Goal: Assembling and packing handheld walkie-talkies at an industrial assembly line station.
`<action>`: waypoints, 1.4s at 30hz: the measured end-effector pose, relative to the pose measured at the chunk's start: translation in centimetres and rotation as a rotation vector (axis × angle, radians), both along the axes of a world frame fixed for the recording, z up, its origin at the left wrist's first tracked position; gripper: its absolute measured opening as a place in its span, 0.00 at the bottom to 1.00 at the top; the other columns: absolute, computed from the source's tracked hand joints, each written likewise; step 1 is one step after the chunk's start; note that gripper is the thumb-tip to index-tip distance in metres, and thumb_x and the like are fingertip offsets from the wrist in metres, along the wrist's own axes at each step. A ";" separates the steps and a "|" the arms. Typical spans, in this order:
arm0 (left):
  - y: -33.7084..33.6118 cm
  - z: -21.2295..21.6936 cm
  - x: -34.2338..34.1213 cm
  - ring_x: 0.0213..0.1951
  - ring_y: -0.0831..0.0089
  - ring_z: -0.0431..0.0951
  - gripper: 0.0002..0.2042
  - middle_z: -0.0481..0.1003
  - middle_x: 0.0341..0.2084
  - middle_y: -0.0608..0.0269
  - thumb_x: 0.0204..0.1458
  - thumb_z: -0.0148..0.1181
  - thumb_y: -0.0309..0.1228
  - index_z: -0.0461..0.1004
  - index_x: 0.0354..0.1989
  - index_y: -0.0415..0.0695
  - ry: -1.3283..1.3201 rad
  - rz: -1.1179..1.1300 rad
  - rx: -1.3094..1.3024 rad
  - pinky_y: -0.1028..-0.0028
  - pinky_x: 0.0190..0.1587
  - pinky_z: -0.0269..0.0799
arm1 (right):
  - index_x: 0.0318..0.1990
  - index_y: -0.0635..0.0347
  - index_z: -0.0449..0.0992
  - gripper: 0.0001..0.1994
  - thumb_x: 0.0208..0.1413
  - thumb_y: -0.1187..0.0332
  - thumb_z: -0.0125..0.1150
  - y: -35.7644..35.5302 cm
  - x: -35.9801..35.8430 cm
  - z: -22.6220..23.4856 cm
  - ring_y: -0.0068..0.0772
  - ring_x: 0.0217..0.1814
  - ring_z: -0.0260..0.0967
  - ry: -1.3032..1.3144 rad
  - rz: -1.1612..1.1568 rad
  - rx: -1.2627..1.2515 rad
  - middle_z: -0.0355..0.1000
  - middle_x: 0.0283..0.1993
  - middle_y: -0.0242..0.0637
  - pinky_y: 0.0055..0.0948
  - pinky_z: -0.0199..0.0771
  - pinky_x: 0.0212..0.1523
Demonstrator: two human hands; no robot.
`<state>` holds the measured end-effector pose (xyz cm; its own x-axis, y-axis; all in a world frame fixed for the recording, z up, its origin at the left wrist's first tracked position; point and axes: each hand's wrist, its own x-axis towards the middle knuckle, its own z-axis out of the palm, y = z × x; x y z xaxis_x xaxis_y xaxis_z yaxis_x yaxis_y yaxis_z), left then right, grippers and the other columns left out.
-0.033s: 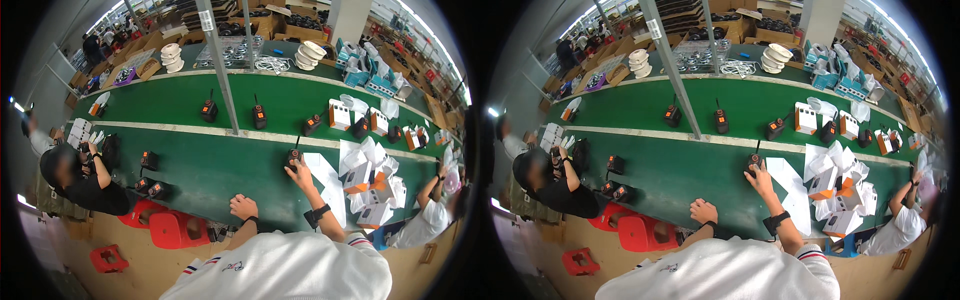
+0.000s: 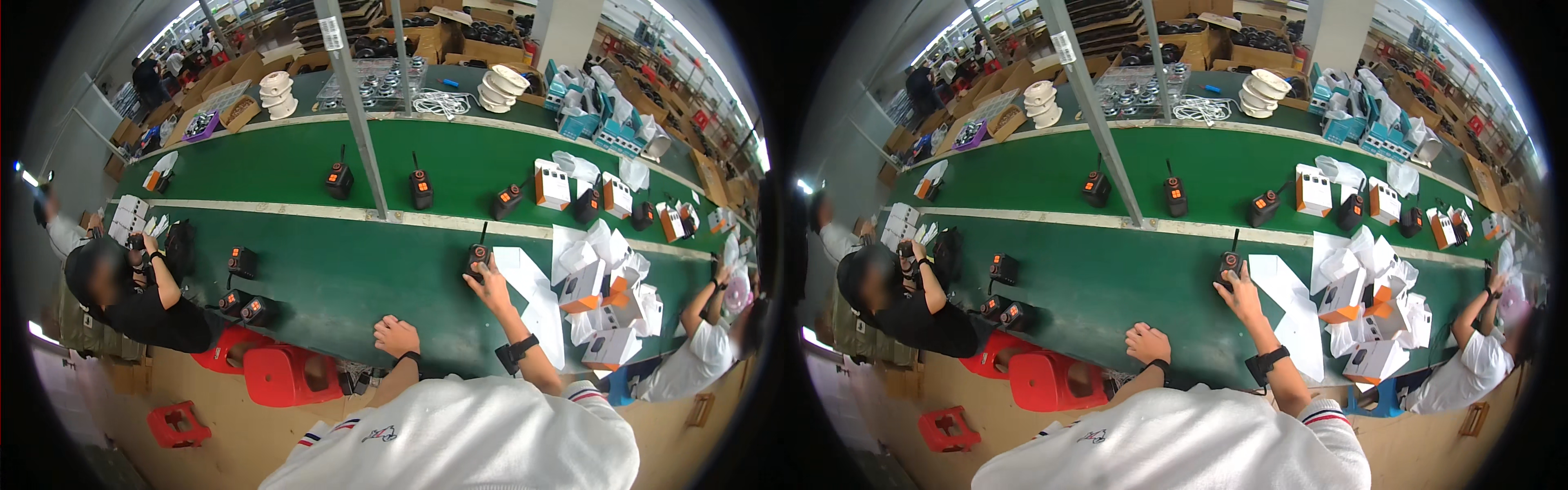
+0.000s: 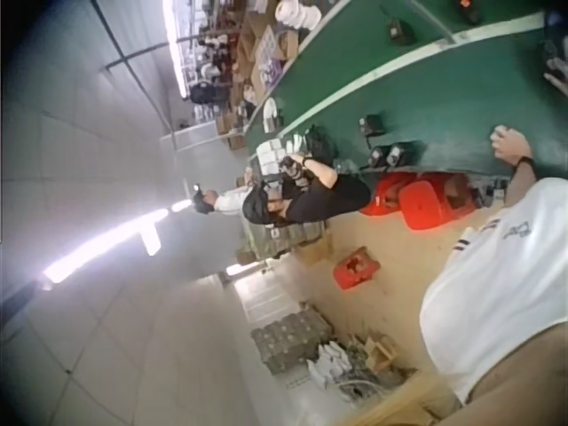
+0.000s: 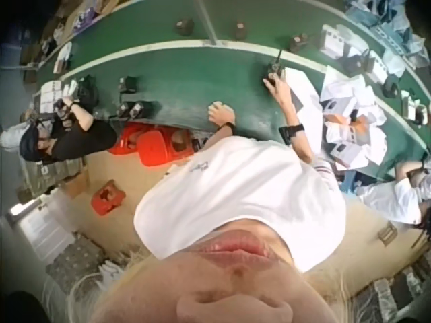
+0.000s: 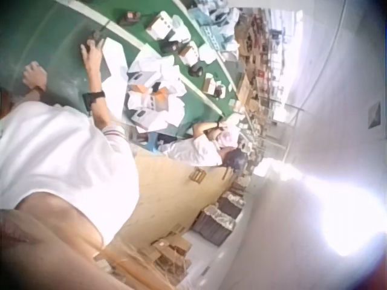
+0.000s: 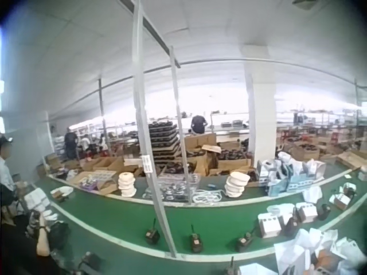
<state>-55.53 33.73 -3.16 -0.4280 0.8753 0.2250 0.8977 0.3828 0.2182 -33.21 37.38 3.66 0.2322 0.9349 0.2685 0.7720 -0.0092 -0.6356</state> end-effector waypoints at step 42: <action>0.2 -0.4 -0.2 0.41 0.64 0.66 0.07 0.64 0.37 0.64 0.47 0.49 0.35 0.64 0.35 0.52 -0.019 0.016 -0.097 0.62 0.39 0.60 | 0.35 0.61 0.73 0.11 0.47 0.66 0.65 -6.9 -1.7 0.1 0.62 0.45 0.69 0.035 -0.059 0.023 0.49 0.62 0.69 0.41 0.74 0.36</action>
<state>-55.70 33.91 -3.56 -0.4456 0.8856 0.1311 0.8873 0.4173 0.1965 -34.92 30.45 3.75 0.2965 0.9129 0.2804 0.7477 -0.0393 -0.6629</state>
